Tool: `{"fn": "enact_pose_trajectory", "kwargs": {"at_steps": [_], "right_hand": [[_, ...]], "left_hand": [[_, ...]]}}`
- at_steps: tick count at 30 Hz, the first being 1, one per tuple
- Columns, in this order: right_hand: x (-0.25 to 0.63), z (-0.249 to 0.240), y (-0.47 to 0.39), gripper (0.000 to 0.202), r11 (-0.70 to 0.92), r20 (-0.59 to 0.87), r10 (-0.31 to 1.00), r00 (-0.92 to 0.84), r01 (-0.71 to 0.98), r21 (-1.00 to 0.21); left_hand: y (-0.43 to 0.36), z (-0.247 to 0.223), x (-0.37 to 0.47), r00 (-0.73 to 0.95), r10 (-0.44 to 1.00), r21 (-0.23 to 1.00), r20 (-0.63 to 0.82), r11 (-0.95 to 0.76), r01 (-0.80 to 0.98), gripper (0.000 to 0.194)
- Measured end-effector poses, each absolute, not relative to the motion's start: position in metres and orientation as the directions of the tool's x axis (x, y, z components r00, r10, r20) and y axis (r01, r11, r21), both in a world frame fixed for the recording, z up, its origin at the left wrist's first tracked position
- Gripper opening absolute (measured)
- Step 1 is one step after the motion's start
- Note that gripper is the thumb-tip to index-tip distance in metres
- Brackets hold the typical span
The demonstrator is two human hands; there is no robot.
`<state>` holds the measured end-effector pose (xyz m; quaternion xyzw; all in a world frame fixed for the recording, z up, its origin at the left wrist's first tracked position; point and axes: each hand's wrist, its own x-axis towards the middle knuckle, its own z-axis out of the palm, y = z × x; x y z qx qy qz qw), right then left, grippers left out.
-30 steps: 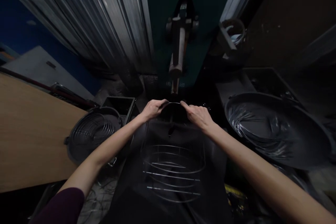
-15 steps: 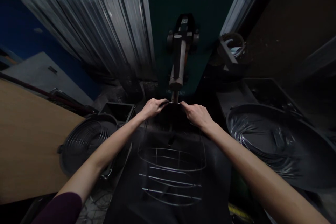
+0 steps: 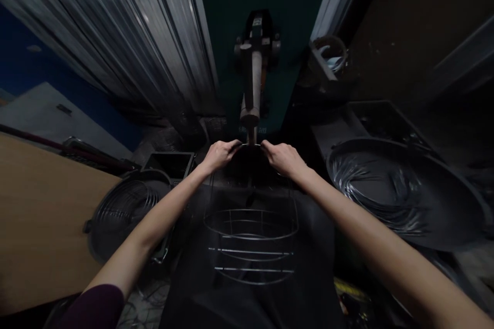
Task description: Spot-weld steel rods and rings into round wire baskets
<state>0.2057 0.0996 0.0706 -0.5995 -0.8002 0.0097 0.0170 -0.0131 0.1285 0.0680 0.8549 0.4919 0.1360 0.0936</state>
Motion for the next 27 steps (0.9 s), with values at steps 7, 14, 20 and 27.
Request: {"fn": "enact_pose_trajectory", "kwargs": {"at_steps": [7, 14, 20, 27], "right_hand": [[0.195, 0.075, 0.1, 0.036, 0.274, -0.01, 0.962, -0.274, 0.961, -0.019], [0.203, 0.072, 0.103, 0.037, 0.299, 0.009, 0.954, -0.299, 0.953, -0.058], [0.204, 0.077, 0.102, 0.035, 0.263, -0.018, 0.965, -0.263, 0.964, -0.032], [0.237, 0.081, 0.089, 0.034, 0.207, -0.188, 0.928, -0.321, 0.865, -0.458]], "left_hand": [[0.129, 0.07, -0.021, 0.478, 0.867, 0.332, 0.139, -0.496, 0.802, 0.035], [0.13, 0.071, -0.016, 0.466, 0.875, 0.34, 0.13, -0.481, 0.808, 0.036], [0.131, 0.067, -0.01, 0.472, 0.871, 0.343, 0.136, -0.488, 0.803, 0.036], [0.131, 0.067, -0.005, 0.476, 0.869, 0.406, 0.136, -0.487, 0.773, 0.034]]}}
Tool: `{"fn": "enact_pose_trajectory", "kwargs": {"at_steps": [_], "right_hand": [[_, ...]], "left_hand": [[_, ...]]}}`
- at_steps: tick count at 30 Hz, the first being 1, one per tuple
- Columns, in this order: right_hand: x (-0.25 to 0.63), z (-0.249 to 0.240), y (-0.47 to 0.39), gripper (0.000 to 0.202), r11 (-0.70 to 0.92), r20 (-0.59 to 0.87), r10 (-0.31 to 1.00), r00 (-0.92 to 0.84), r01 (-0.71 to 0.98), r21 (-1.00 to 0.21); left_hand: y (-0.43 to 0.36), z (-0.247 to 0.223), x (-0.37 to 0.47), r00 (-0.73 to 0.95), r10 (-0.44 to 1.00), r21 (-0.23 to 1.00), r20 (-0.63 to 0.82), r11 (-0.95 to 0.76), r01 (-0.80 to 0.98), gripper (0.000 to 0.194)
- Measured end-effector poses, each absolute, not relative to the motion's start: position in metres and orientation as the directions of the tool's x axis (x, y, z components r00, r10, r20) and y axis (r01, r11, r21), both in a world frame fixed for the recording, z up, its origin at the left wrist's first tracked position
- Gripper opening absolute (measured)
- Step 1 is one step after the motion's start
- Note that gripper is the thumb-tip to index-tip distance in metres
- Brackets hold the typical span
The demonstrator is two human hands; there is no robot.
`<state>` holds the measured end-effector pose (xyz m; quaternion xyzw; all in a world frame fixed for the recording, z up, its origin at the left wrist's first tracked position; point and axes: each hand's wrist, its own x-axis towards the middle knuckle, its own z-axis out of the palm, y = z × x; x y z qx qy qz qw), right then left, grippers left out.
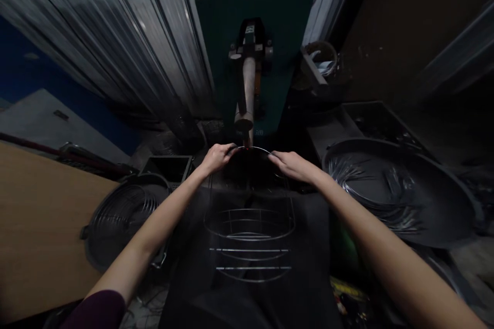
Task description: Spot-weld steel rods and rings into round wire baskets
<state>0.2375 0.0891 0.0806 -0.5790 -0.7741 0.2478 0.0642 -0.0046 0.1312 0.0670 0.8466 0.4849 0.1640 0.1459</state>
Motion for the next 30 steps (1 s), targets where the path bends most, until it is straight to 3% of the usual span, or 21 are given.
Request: {"fn": "enact_pose_trajectory", "kwargs": {"at_steps": [3, 7, 9, 11, 12, 14, 16, 18, 22, 25, 27, 30], "right_hand": [[0.242, 0.077, 0.073, 0.031, 0.139, -0.218, 0.937, -0.274, 0.863, -0.486], [0.233, 0.075, 0.043, 0.027, 0.135, -0.021, 0.986, -0.164, 0.87, -0.474], [0.235, 0.079, 0.028, 0.028, 0.135, 0.065, 0.991, -0.119, 0.846, -0.516], [0.242, 0.085, 0.017, 0.032, 0.115, 0.129, 0.99, -0.048, 0.81, -0.575], [0.246, 0.087, 0.012, 0.034, 0.108, 0.164, 0.986, -0.007, 0.783, -0.613], [0.248, 0.089, 0.002, 0.037, 0.121, 0.233, 0.971, 0.061, 0.714, -0.689], [0.244, 0.085, -0.008, 0.038, 0.163, 0.279, 0.957, 0.085, 0.638, -0.753], [0.239, 0.074, -0.019, 0.038, 0.198, 0.29, 0.953, 0.082, 0.555, -0.808], [0.269, 0.03, -0.057, 0.038, 0.121, 0.173, 0.982, 0.082, 0.432, -0.894], [0.336, -0.009, -0.114, 0.041, -0.237, 0.006, 0.924, 0.382, 0.585, -0.775], [0.386, -0.035, -0.15, 0.033, -0.617, -0.089, 0.746, 0.659, 0.635, -0.464], [0.436, -0.068, -0.177, 0.028, -0.732, -0.158, 0.666, 0.729, 0.599, -0.324]], "left_hand": [[0.126, 0.075, -0.007, 0.452, 0.884, 0.466, 0.122, -0.453, 0.76, 0.032], [0.087, 0.074, -0.047, 0.368, 0.914, 0.759, 0.17, -0.36, 0.542, 0.033], [0.046, 0.059, -0.075, 0.205, 0.968, 0.906, 0.146, -0.214, 0.365, 0.039], [-0.001, 0.037, -0.094, 0.02, 0.999, 0.979, -0.036, 0.031, 0.201, 0.044], [-0.023, 0.024, -0.099, 0.054, 0.972, 0.966, -0.23, 0.221, 0.136, 0.046], [-0.059, 0.002, -0.096, 0.2, 0.814, 0.828, -0.546, 0.561, -0.023, 0.048], [-0.079, -0.008, -0.084, 0.292, 0.702, 0.668, -0.65, 0.711, -0.221, 0.051], [-0.081, -0.005, -0.071, 0.212, 0.699, 0.602, -0.683, 0.703, -0.378, 0.043], [-0.05, 0.016, -0.056, -0.139, 0.74, 0.721, -0.658, 0.565, -0.401, 0.014], [-0.029, 0.031, -0.049, -0.189, 0.788, 0.773, -0.585, 0.472, -0.424, 0.022], [-0.019, 0.038, -0.042, -0.191, 0.814, 0.788, -0.549, 0.428, -0.442, 0.033], [-0.004, 0.042, -0.024, -0.16, 0.867, 0.812, -0.473, 0.358, -0.46, 0.042]]}}
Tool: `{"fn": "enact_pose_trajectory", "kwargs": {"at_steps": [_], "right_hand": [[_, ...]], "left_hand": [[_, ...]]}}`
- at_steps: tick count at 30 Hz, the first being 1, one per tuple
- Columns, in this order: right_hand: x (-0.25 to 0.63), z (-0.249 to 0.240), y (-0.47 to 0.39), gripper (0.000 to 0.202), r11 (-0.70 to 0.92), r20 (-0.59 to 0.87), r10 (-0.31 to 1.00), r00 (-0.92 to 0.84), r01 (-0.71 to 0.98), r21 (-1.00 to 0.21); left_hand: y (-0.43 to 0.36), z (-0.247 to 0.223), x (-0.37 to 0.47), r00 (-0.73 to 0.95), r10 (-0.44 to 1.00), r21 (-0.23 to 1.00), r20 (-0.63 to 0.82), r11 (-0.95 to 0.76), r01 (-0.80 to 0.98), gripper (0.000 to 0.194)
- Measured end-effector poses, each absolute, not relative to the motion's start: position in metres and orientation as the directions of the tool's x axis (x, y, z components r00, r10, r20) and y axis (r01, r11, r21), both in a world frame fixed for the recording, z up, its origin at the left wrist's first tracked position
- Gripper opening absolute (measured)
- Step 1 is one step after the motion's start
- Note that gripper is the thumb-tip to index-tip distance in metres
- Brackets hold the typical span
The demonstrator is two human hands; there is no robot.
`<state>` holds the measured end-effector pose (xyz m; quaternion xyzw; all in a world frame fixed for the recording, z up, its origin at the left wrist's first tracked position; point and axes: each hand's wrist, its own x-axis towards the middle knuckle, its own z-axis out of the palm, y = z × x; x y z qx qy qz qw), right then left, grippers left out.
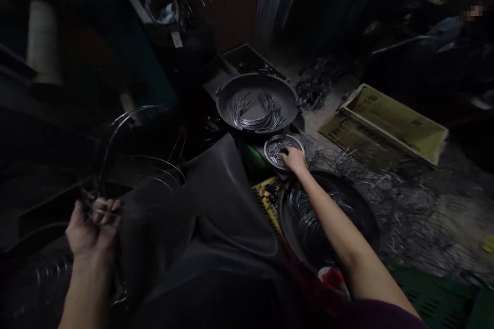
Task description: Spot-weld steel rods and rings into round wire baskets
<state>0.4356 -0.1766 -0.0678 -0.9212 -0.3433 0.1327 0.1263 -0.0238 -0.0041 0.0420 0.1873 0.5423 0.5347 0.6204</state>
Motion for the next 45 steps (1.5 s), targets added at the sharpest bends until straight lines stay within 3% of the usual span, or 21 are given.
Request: {"fn": "enact_pose_trajectory", "kwargs": {"at_steps": [3, 9, 14, 17, 20, 22, 24, 34, 45], "right_hand": [[0.44, -0.084, -0.176, 0.027, -0.726, -0.188, 0.68, 0.709, 0.615, -0.308], [0.427, -0.089, -0.177, 0.035, -0.645, -0.12, 0.746, 0.655, 0.666, -0.375], [0.422, -0.077, -0.18, 0.048, -0.736, -0.085, 0.638, 0.765, 0.574, -0.36], [0.386, -0.045, -0.155, 0.05, -0.698, -0.031, 0.61, 0.792, 0.518, -0.495], [0.326, -0.01, -0.102, 0.038, -0.491, -0.125, 0.734, 0.668, 0.394, -0.777], [0.28, 0.006, -0.06, 0.039, -0.353, -0.212, 0.825, 0.524, 0.184, -0.917], [0.238, 0.017, -0.021, 0.044, -0.288, -0.263, 0.871, 0.415, -0.002, -0.958], [0.163, 0.038, 0.059, 0.037, -0.152, -0.253, 0.938, 0.236, -0.376, -0.914], [0.155, 0.048, 0.067, 0.039, -0.218, -0.388, 0.895, 0.222, -0.54, -0.813]], "left_hand": [[0.008, 0.039, -0.001, -0.142, 0.916, 0.834, -0.376, 0.268, -0.483, 0.041], [0.028, 0.023, 0.026, -0.336, 0.906, 0.9, -0.259, 0.1, -0.425, 0.034], [0.037, 0.009, 0.02, -0.422, 0.895, 0.93, -0.143, -0.024, -0.366, 0.041], [0.037, 0.003, 0.012, -0.427, 0.894, 0.935, -0.135, -0.028, -0.354, 0.043], [0.039, 0.0, 0.008, -0.444, 0.887, 0.936, -0.126, -0.043, -0.351, 0.043], [0.041, 0.0, 0.006, -0.457, 0.881, 0.931, -0.124, -0.055, -0.36, 0.043], [0.043, 0.001, 0.004, -0.462, 0.877, 0.927, -0.134, -0.054, -0.371, 0.043], [0.065, -0.003, -0.018, -0.459, 0.873, 0.94, -0.163, -0.003, -0.34, 0.044], [0.079, -0.001, -0.019, -0.43, 0.882, 0.946, -0.191, 0.049, -0.32, 0.039]]}}
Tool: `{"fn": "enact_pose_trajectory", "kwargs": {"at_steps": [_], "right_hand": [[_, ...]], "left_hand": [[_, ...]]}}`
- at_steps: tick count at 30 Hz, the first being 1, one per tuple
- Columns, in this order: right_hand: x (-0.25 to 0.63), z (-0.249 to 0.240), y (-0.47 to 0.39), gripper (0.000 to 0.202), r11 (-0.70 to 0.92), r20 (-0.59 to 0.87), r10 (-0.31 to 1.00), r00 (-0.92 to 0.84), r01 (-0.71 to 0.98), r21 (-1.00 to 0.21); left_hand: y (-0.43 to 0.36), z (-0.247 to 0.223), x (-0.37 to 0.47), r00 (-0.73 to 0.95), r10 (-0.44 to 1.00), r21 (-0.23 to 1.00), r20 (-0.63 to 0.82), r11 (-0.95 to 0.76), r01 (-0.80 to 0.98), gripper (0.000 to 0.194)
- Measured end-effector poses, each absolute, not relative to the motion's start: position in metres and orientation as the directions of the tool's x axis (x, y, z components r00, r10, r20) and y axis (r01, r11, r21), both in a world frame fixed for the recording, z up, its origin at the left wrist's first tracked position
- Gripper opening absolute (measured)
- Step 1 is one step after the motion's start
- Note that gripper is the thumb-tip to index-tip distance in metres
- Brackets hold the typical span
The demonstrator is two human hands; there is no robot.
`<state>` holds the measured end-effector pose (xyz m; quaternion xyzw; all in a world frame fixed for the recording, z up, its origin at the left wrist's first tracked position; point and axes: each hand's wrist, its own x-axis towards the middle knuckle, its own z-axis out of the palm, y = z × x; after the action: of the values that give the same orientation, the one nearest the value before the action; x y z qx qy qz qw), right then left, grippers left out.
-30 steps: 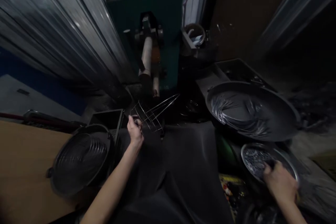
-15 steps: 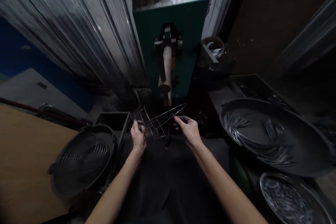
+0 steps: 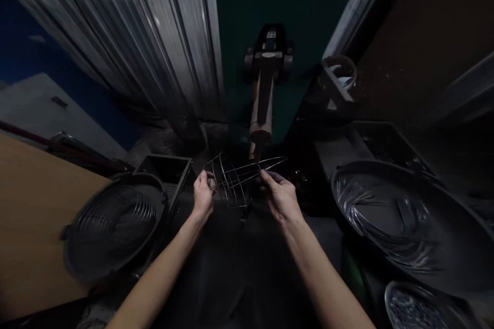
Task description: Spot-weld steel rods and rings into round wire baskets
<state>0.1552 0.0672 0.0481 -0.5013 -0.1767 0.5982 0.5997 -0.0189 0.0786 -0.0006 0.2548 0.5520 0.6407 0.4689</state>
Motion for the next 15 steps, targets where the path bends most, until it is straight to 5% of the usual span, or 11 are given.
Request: {"fn": "enact_pose_trajectory", "kwargs": {"at_steps": [15], "right_hand": [[0.147, 0.06, 0.075, 0.025, -0.239, -0.474, 0.849, 0.231, -0.633, -0.736]], "left_hand": [[0.085, 0.013, -0.026, -0.405, 0.888, 0.941, -0.217, 0.08, -0.329, 0.034]]}}
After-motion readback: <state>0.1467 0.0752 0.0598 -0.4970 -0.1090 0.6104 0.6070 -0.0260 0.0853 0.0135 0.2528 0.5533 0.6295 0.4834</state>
